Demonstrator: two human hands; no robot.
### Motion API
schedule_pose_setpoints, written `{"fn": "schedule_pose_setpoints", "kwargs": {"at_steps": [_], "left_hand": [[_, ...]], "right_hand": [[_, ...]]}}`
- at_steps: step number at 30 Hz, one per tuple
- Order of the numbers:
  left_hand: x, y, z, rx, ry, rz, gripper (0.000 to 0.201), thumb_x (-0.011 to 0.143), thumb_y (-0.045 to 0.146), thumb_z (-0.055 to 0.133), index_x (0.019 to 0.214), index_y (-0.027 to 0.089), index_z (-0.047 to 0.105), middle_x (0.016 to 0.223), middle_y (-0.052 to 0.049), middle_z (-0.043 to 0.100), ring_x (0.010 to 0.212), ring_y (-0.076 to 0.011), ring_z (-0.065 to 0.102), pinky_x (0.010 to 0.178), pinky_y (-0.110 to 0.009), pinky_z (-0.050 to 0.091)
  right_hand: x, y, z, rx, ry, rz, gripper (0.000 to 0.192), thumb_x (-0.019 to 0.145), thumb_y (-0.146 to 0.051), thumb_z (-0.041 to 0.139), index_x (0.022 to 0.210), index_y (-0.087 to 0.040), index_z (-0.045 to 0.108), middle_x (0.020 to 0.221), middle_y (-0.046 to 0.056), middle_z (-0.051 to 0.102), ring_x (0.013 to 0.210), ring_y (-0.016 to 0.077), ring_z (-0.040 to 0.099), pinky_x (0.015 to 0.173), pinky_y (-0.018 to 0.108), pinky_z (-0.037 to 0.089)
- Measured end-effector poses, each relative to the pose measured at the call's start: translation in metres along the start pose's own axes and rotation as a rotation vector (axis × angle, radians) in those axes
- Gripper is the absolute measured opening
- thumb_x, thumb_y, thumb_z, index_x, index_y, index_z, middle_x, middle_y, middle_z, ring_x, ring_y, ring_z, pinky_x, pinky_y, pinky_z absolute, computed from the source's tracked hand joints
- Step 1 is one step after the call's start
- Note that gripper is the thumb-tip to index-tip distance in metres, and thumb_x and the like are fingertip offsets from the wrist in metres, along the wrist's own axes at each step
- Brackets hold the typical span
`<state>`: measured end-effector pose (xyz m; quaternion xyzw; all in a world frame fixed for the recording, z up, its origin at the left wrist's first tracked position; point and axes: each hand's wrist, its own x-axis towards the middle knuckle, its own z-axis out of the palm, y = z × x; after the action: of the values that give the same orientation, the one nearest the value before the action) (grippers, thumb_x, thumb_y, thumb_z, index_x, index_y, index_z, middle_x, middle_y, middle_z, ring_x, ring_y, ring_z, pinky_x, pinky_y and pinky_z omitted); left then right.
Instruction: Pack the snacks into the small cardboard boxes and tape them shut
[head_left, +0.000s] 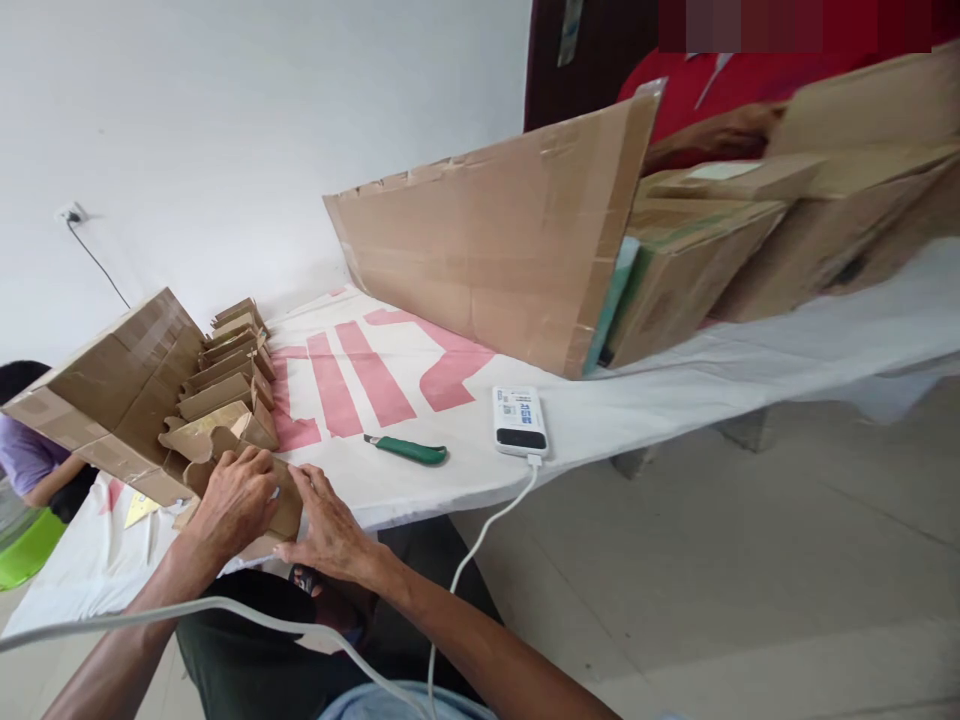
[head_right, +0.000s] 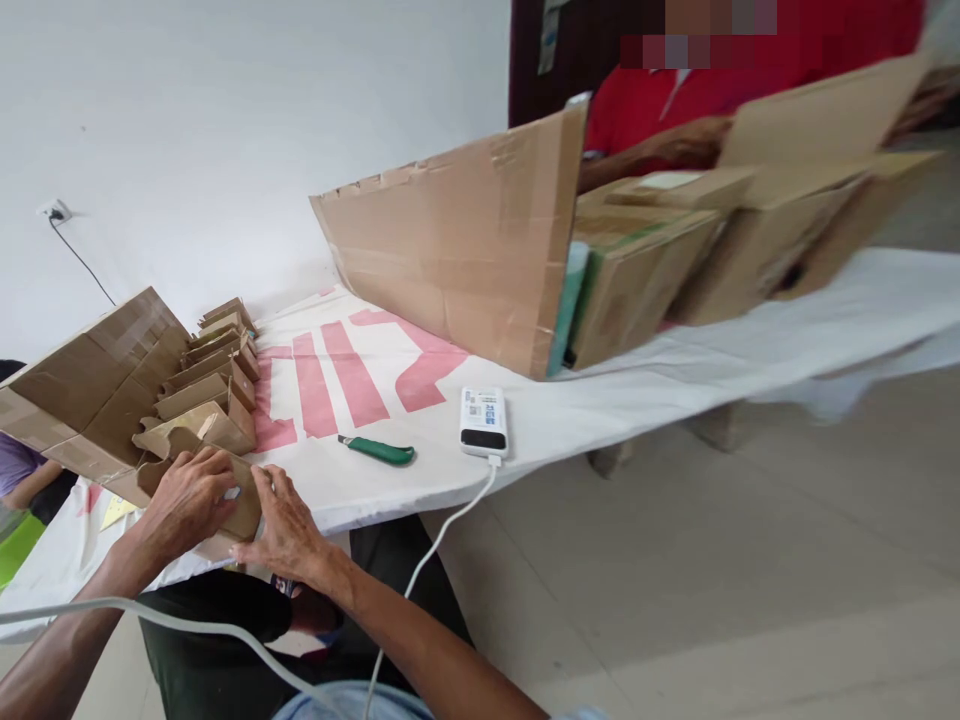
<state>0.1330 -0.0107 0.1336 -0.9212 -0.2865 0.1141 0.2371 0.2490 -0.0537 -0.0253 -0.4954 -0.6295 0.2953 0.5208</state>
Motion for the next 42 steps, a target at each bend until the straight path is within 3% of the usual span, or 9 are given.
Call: {"fn": "schedule_pose_setpoints", "kwargs": {"at_steps": [6,12,19,28,32,36,40,42], "left_hand": [[0.006,0.003,0.005,-0.026,-0.027,0.016,0.008,0.090,0.023,0.076,0.091,0.017,0.079,0.105,-0.013,0.077,0.106,-0.0327,0.067,0.086,-0.046,0.044],[0.013,-0.004,0.014,-0.049,-0.032,0.022,0.010,0.090,0.019,0.072,0.084,0.017,0.079,0.102,-0.014,0.077,0.107,-0.0335,0.066,0.084,-0.046,0.043],[0.010,-0.002,0.010,-0.042,-0.049,0.046,0.020,0.096,0.020,0.067,0.080,0.019,0.079,0.099,-0.015,0.075,0.104,-0.0327,0.064,0.081,-0.046,0.041],[0.011,0.002,0.013,0.005,-0.074,0.113,0.015,0.095,0.013,0.066,0.086,0.018,0.078,0.100,-0.014,0.075,0.104,-0.0321,0.065,0.081,-0.046,0.043],[0.015,-0.003,0.014,-0.021,-0.057,0.082,0.014,0.096,0.012,0.063,0.090,0.017,0.075,0.100,-0.014,0.074,0.102,-0.0314,0.066,0.082,-0.045,0.046],[0.017,-0.010,0.006,-0.175,0.072,0.054,0.023,0.100,0.016,0.054,0.081,0.019,0.067,0.093,-0.012,0.071,0.091,-0.0274,0.067,0.079,-0.041,0.050],[-0.001,-0.014,-0.023,-0.606,0.333,0.071,0.028,0.104,0.024,0.048,0.079,0.022,0.061,0.092,-0.008,0.070,0.083,-0.0201,0.066,0.076,-0.034,0.052],[-0.021,-0.022,-0.033,-0.810,0.449,-0.003,0.027,0.104,0.032,0.053,0.081,0.022,0.064,0.094,-0.007,0.073,0.083,-0.0194,0.068,0.076,-0.033,0.054]], "right_hand": [[0.000,0.015,-0.003,0.003,0.025,0.000,0.114,0.066,-0.026,0.091,0.165,-0.024,0.033,0.155,0.015,0.047,0.148,0.0347,0.045,0.127,0.056,0.042],[0.002,0.009,0.003,-0.027,0.003,0.003,0.116,0.065,-0.027,0.092,0.165,-0.019,0.033,0.157,0.017,0.045,0.150,0.0351,0.043,0.129,0.053,0.040],[0.003,0.002,0.000,-0.035,0.003,0.010,0.116,0.065,-0.029,0.091,0.166,-0.022,0.033,0.155,0.015,0.046,0.147,0.0361,0.044,0.125,0.058,0.044],[0.005,-0.002,-0.002,-0.010,0.009,0.010,0.114,0.065,-0.025,0.091,0.164,-0.023,0.035,0.154,0.015,0.047,0.146,0.0352,0.046,0.124,0.055,0.044],[0.004,0.000,-0.001,-0.016,0.000,0.027,0.117,0.064,-0.026,0.093,0.165,-0.023,0.033,0.157,0.016,0.045,0.149,0.0358,0.045,0.126,0.054,0.042],[0.005,0.001,-0.004,-0.039,0.005,0.032,0.116,0.066,-0.029,0.093,0.166,-0.020,0.034,0.160,0.019,0.045,0.151,0.0372,0.044,0.127,0.056,0.041],[0.001,0.010,-0.008,-0.021,0.033,-0.022,0.115,0.065,-0.029,0.090,0.166,-0.022,0.035,0.158,0.018,0.050,0.152,0.0397,0.046,0.128,0.059,0.042],[-0.008,0.024,-0.011,0.034,0.059,-0.042,0.110,0.066,-0.029,0.087,0.165,-0.023,0.037,0.160,0.017,0.052,0.152,0.0411,0.047,0.128,0.059,0.042]]}}
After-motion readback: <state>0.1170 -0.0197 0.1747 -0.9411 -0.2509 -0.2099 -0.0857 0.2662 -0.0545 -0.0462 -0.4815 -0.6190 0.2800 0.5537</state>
